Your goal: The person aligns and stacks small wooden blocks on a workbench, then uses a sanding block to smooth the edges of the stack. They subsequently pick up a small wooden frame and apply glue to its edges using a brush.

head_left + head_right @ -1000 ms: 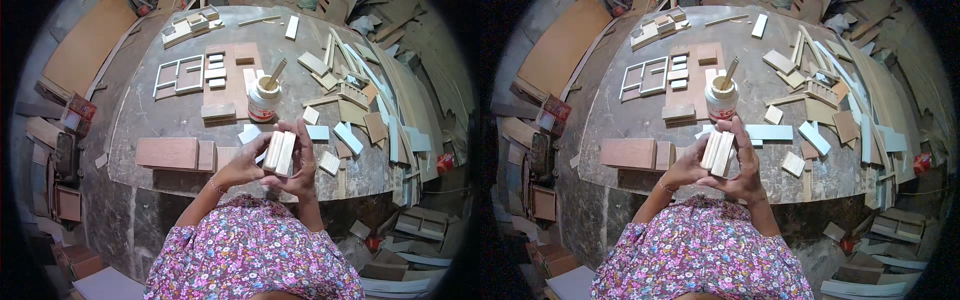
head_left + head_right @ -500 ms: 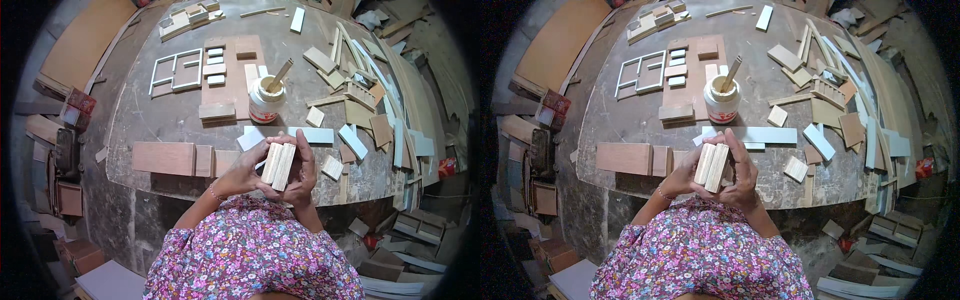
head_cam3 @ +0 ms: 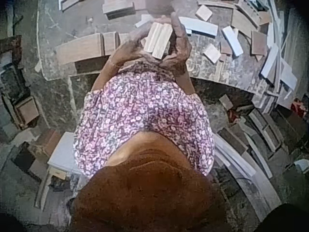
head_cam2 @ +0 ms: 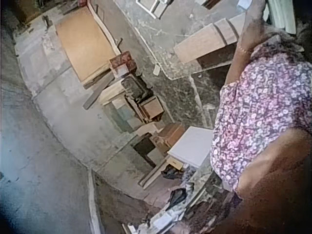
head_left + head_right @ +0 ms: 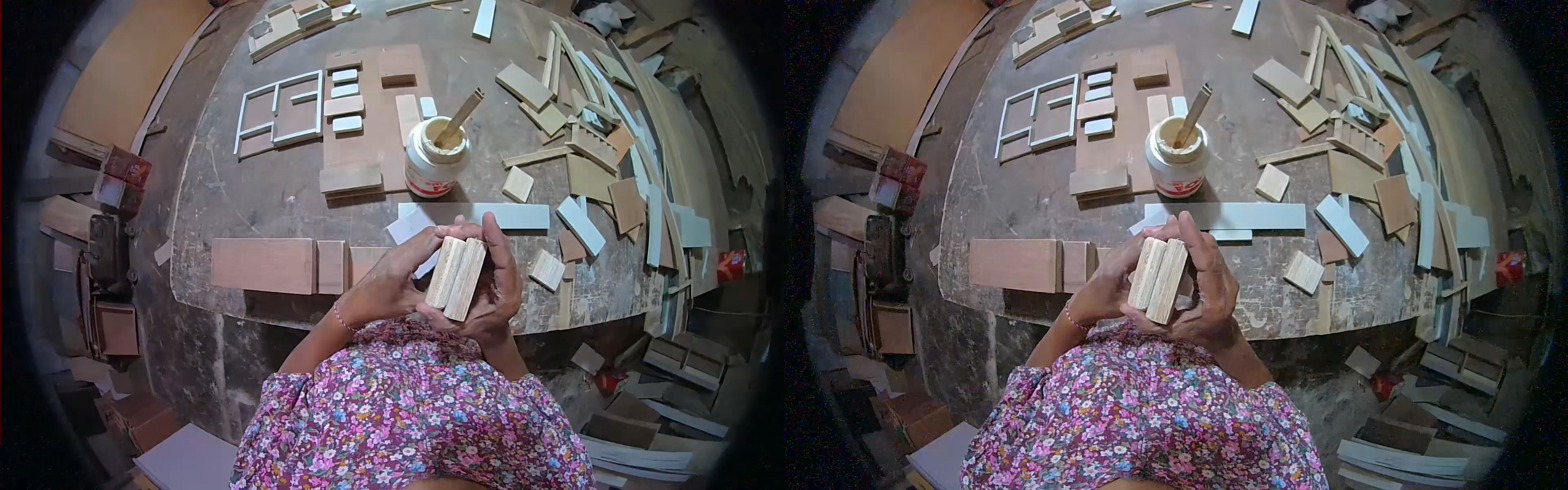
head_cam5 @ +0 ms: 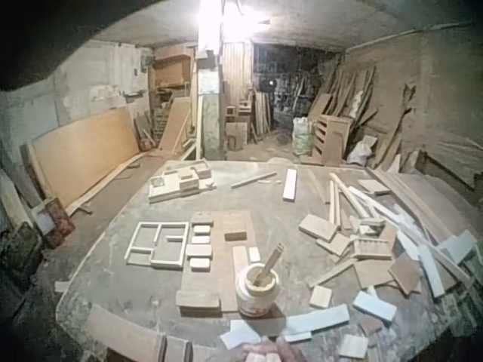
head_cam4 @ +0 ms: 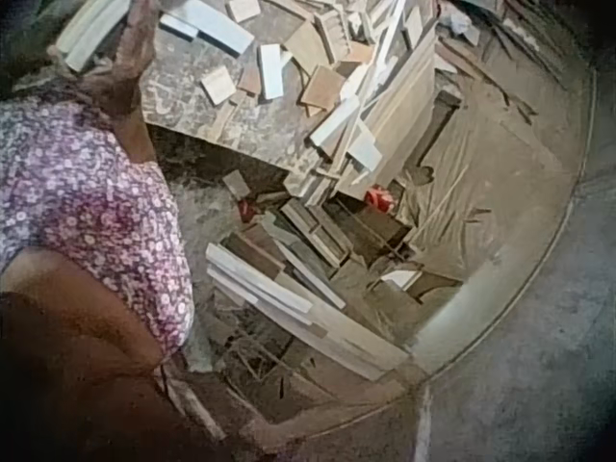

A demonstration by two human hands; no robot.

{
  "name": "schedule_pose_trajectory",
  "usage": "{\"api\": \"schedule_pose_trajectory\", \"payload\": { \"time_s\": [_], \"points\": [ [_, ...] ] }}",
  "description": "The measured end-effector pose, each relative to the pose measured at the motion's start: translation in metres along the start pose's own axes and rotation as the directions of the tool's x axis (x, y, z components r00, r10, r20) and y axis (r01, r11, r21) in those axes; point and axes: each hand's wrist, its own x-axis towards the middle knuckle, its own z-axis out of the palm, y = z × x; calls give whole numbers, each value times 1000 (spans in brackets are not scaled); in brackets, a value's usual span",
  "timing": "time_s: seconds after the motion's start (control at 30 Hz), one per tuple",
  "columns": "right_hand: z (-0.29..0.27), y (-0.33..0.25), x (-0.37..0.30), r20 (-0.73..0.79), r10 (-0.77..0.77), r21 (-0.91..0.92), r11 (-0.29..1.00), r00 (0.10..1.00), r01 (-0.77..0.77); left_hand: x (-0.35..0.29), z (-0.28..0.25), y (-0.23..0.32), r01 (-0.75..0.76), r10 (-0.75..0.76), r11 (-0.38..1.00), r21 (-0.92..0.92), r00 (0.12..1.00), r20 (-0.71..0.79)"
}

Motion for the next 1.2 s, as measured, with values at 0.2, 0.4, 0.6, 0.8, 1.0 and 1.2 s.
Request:
{"api": "schedule_pose_trajectory", "payload": {
  "time_s": [0.2, 0.4, 0.6, 0.8, 1.0, 1.2],
  "points": [
    [-2, 0, 2, 3, -17, -74, 997, 1000, 17, 8, -3, 6, 17, -17, 1000, -20, 1000, -6],
    [1, -5, 7, 29, 45, 291, 955, 999, -52, 11, -6, 9, 11, -11, 999, -33, 1000, -10],
    [-1, 7, 8, -81, 96, 266, 961, 992, -71, 15, -4, 4, 40, -42, 998, 50, 998, 44],
    [0, 10, 10, -152, 193, 316, 939, 969, -138, 13, 0, -12, -53, 46, 992, 111, 997, 69],
    [-1, 10, 8, -145, 154, 278, 954, 977, -109, 17, -2, 0, -5, -4, 993, 117, 997, 75],
    [-2, 12, 6, -124, 173, 254, 957, 977, -137, 18, -4, 2, 8, -16, 996, 90, 996, 92]
  ]
}}
